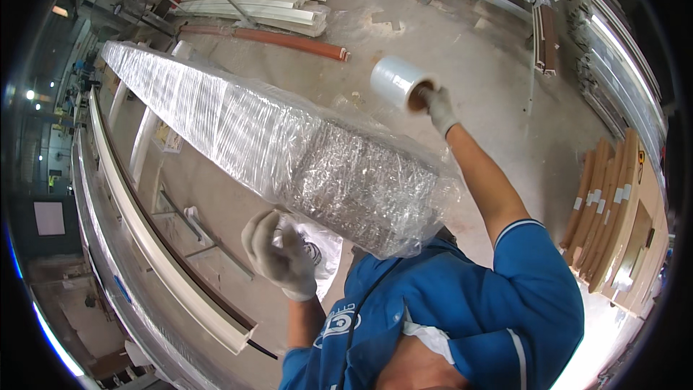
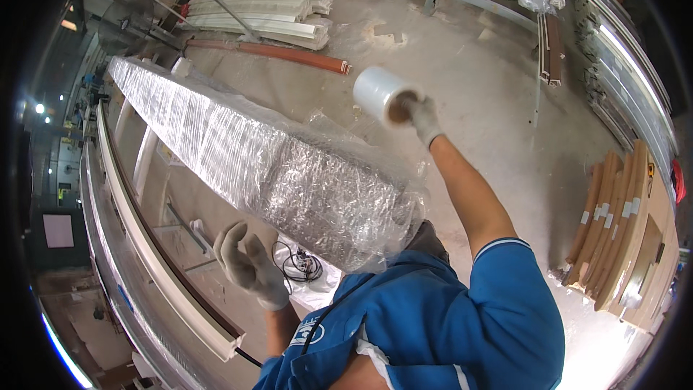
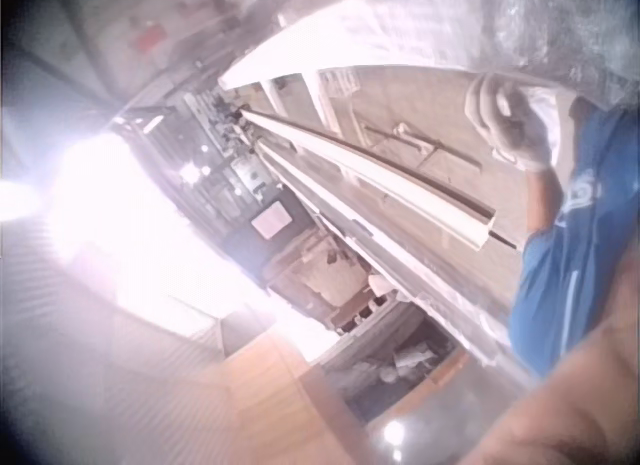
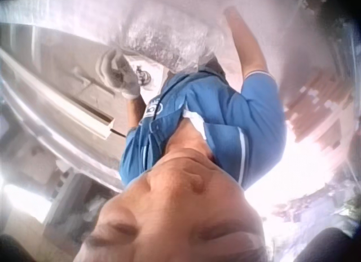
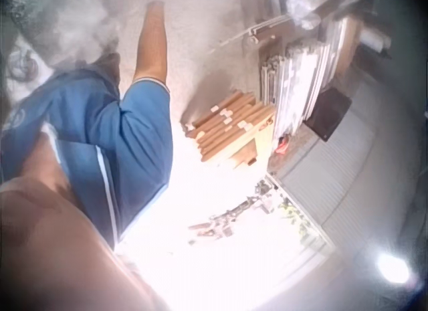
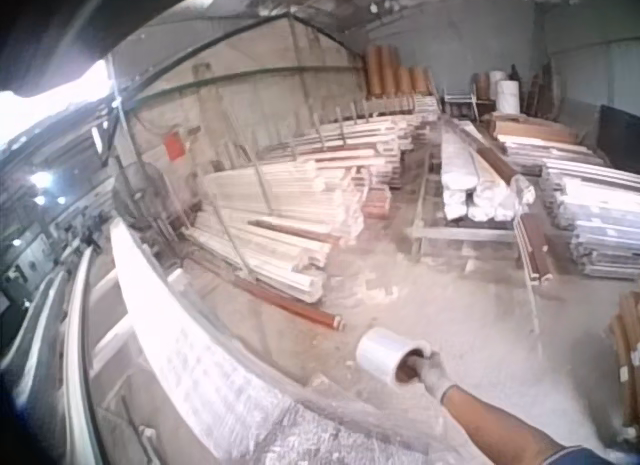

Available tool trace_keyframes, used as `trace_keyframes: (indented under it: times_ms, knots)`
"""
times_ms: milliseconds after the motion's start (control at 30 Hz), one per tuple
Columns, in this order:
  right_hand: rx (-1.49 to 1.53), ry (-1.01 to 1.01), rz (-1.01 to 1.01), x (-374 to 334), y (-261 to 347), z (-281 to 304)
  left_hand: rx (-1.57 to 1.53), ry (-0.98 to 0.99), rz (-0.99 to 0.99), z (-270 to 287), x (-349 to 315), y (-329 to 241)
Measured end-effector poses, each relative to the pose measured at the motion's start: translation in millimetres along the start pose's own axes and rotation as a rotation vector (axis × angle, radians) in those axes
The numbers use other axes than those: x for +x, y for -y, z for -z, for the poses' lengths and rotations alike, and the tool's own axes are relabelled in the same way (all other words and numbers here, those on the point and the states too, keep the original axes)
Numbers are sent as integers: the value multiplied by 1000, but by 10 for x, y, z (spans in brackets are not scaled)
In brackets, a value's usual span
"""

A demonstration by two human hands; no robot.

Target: The person wraps long metal profiles with plastic film, places small foam blocks on the wrapped profile, and secures them with additional plastic wrap. The person then stacks the wrapped profiles on a rack.

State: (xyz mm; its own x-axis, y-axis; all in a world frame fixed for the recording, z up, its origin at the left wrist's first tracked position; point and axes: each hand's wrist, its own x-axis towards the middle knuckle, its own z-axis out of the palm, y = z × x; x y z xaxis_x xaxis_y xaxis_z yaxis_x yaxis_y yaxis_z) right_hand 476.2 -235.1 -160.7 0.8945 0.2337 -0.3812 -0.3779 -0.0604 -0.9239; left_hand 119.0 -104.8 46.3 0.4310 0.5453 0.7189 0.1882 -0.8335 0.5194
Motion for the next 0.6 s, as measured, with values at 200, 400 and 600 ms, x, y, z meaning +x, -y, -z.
trace_keyframes:
  times_ms: [200,400,600]
  knots:
    - [481,199,6,334,515,104,-118,892,-602,-825,1036,-512]
    - [494,298,175,214,1261,-1,175,1258,-511,-1187,1144,-537]
    - [642,767,395,-901,2170,98,50,1009,-429,-1117,1035,-506]
